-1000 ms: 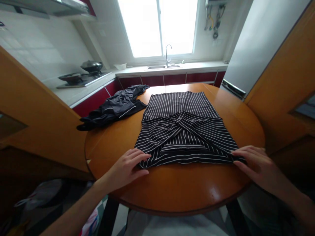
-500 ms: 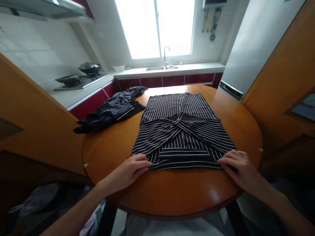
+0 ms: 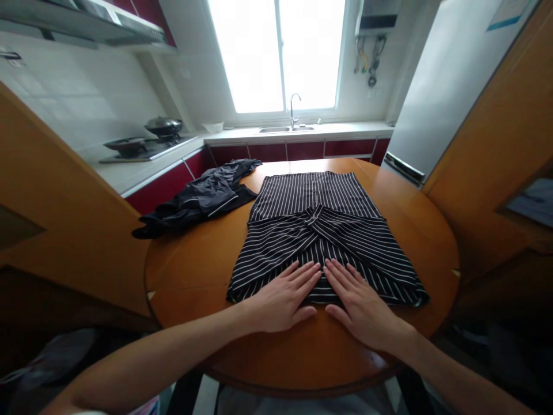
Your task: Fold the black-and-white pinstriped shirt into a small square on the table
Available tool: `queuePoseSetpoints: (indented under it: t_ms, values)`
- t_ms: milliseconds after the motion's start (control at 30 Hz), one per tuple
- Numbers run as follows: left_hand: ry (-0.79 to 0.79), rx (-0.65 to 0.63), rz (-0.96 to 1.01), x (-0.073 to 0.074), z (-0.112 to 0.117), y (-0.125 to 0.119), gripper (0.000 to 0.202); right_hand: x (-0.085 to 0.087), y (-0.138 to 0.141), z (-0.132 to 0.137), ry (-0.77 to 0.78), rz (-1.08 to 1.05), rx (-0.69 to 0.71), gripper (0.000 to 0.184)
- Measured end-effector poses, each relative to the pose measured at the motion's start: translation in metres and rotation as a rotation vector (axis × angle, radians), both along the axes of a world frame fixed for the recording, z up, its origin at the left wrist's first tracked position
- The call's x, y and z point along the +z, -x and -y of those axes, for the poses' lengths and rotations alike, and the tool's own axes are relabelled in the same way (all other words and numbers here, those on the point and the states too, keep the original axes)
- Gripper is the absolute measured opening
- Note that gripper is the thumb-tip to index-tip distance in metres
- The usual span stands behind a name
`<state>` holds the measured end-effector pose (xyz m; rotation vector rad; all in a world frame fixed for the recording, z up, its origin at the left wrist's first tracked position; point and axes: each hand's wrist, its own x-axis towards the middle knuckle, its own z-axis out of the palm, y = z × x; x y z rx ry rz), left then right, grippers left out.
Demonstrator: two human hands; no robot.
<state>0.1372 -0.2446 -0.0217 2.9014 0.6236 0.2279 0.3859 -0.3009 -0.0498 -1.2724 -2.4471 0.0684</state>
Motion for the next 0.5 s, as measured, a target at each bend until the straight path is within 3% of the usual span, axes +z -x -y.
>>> queuePoseSetpoints:
  t_ms: [100, 233, 500]
  values:
    - [0.008, 0.007, -0.002, -0.0064, 0.0016, 0.0066, 0.076, -0.0065, -0.0074, 0.0004, 0.031, 0.014, -0.008, 0.076]
    - [0.022, 0.011, 0.000, -0.0038, 0.0032, 0.0091, 0.077, -0.0043, -0.0109, 0.0000, 0.041, 0.026, -0.022, 0.076]
    - [0.031, 0.023, 0.015, -0.0073, -0.0019, 0.0071, 0.077, -0.0092, -0.0108, -0.0031, 0.030, -0.012, -0.053, 0.066]
